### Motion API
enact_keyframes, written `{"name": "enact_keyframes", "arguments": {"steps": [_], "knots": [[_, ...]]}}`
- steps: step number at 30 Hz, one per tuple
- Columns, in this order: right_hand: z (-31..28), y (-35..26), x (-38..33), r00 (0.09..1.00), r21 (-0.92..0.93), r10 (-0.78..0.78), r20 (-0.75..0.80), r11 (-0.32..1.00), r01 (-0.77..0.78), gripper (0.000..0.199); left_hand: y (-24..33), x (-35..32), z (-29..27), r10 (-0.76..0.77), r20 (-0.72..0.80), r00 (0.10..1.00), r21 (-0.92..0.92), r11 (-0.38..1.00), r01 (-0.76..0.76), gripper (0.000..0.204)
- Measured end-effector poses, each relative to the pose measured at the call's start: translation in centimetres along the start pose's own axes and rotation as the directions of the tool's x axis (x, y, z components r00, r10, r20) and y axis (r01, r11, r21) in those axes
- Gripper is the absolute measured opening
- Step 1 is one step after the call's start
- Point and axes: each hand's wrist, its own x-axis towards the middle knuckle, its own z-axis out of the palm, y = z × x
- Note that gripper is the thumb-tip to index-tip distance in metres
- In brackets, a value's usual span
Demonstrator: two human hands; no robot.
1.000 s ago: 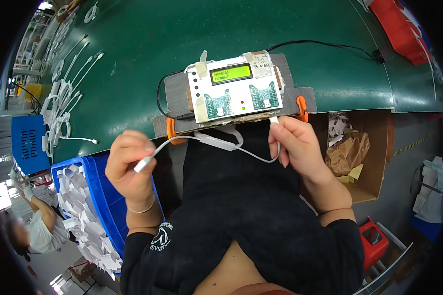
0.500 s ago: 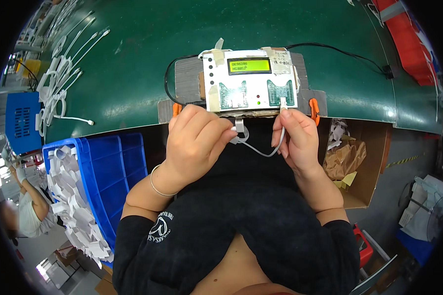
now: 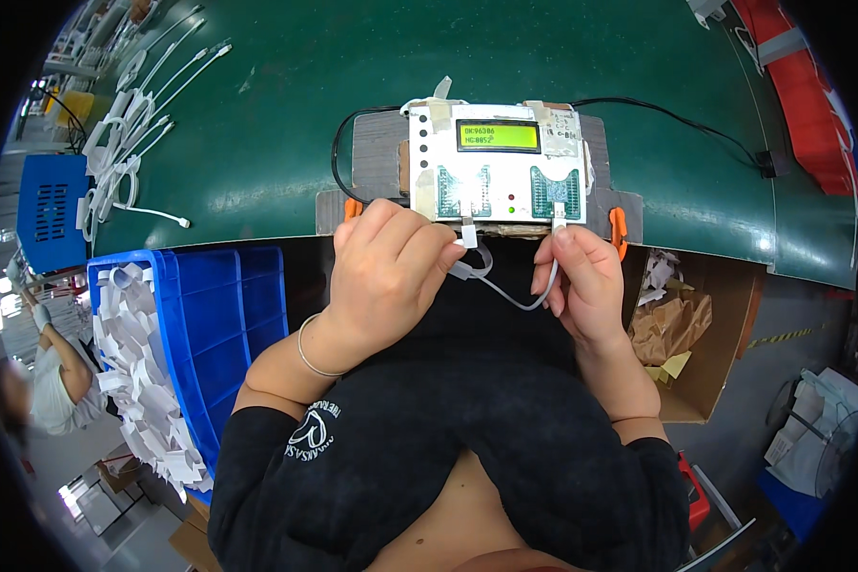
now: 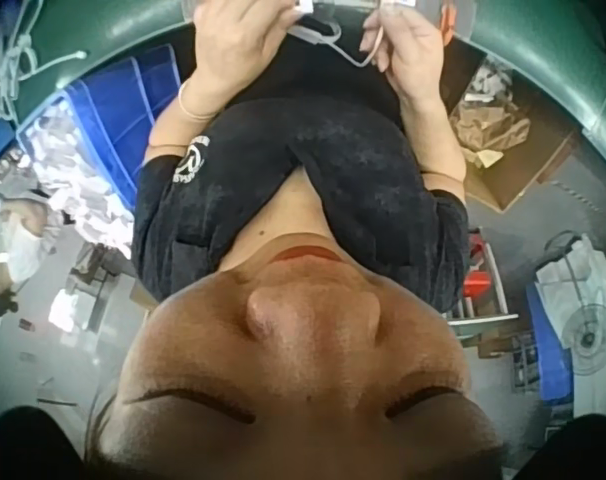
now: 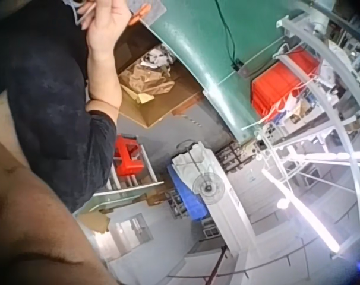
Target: Testing electrical cables or wire harnesses using a digital testing device on an assembly line.
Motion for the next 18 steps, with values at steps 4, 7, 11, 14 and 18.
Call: {"name": "enact_keyframes", "arguments": {"steps": [4,7,11,14,18], "knots": [[-0.2,0.0,0.1,1.000,-0.015,0.008,0.016,1.000,-0.008,0.033,0.1,-0.3,0.4,-0.019,-0.023,1.000,0.018,1.000,0.020,0.012],[-0.7,0.2,0.1,0.999,-0.044,-0.006,0.034,0.999,0.008,0.034,0.0,-0.4,0.5,-0.020,0.000,1.000,-0.014,1.000,0.020,0.012],[-1.1,0.4,0.2,0.998,-0.060,-0.023,0.061,0.998,0.027,0.035,-0.1,-0.4,0.1,-0.021,0.010,1.000,-0.007,1.000,0.021,0.012],[-1.1,0.6,0.2,0.997,-0.078,-0.035,0.074,0.996,0.041,0.035,-0.3,-0.3,0.1,-0.013,0.006,1.000,-0.013,1.000,0.013,0.012],[-1.0,0.6,0.4,0.995,-0.108,-0.064,0.080,0.991,0.073,0.035,-0.7,0.1,0.3,-0.044,-0.019,0.999,-0.023,0.999,0.043,0.012]]}}
